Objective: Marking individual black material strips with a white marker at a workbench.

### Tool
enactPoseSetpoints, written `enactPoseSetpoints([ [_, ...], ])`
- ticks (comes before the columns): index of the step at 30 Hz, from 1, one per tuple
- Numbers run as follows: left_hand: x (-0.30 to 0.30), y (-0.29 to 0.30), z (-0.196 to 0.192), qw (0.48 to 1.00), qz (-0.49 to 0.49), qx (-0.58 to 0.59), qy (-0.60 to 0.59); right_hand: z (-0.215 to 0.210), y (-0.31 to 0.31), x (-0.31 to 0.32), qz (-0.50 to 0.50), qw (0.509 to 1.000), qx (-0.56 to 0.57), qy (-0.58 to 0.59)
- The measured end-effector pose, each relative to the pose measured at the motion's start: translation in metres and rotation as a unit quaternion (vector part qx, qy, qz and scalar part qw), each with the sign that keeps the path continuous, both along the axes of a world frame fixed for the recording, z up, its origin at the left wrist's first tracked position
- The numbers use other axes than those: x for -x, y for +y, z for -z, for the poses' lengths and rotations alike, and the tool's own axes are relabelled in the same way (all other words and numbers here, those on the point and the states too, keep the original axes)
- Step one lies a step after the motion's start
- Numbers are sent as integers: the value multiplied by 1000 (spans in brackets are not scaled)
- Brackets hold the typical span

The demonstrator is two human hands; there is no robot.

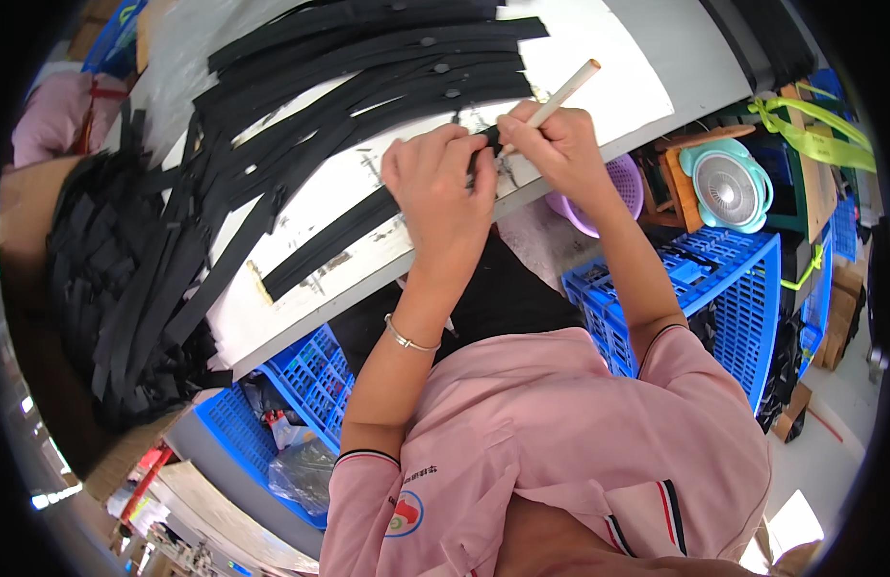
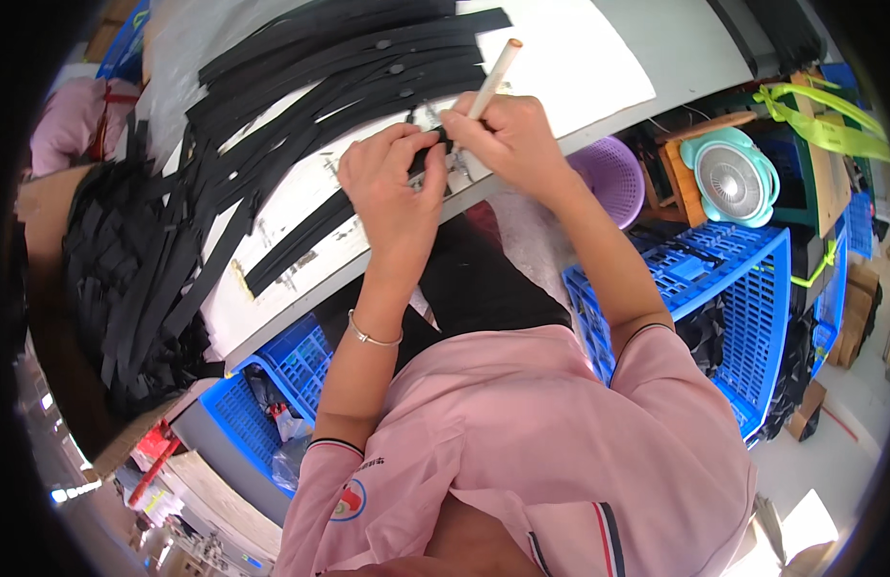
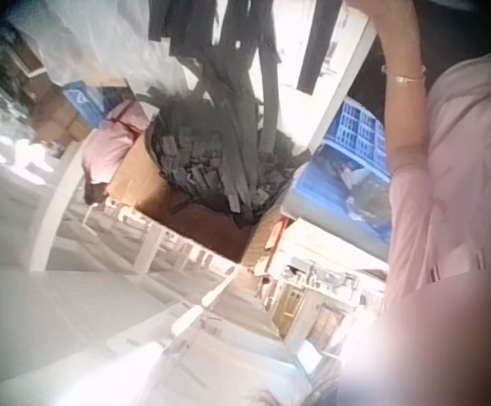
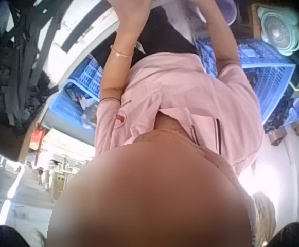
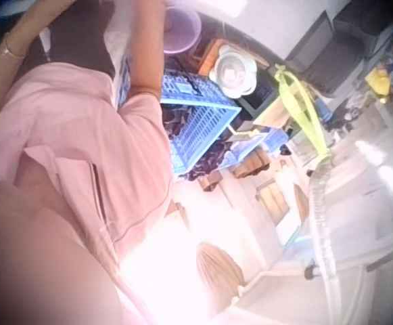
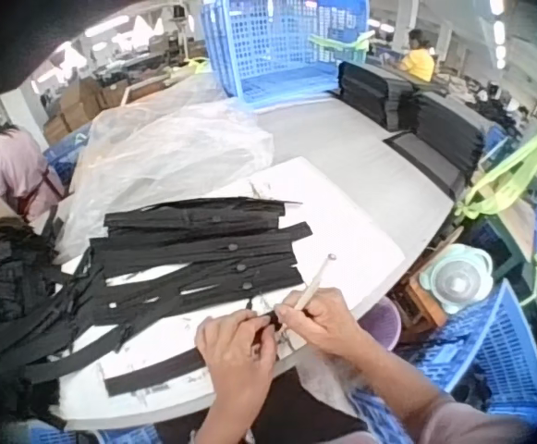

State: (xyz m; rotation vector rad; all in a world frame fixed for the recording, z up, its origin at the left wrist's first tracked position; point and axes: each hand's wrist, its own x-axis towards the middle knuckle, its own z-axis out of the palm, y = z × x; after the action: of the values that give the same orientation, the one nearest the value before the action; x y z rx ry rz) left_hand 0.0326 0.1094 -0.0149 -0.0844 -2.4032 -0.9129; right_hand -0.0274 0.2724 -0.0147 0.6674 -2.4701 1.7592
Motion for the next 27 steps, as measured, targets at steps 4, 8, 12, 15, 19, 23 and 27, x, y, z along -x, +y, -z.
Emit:
enactPoseSetpoints([
  [4,-8,-8,-5,1000,10,-17,-3,-13,8,-5,13,991,74,-112],
  [8,-31,-61,-11,999,-49,7,11,-13,-3,-5,17,996,80,-26],
  [12,-58,-145,-13,987,-147,65,-9,-20,-18,-1,-19,961,-180,211],
  [15,-61,-184,-8,972,-189,122,-75,-16,-22,8,-80,913,-322,238],
  [19,-52,-201,-14,972,-174,129,-96,-7,-35,42,-42,910,-332,247],
  [23,-44,-214,-14,974,-166,137,-76,-18,-57,74,-8,891,-351,289],
  [27,-47,-203,-23,967,-236,-39,-88,-28,-75,90,-18,895,-354,269],
])
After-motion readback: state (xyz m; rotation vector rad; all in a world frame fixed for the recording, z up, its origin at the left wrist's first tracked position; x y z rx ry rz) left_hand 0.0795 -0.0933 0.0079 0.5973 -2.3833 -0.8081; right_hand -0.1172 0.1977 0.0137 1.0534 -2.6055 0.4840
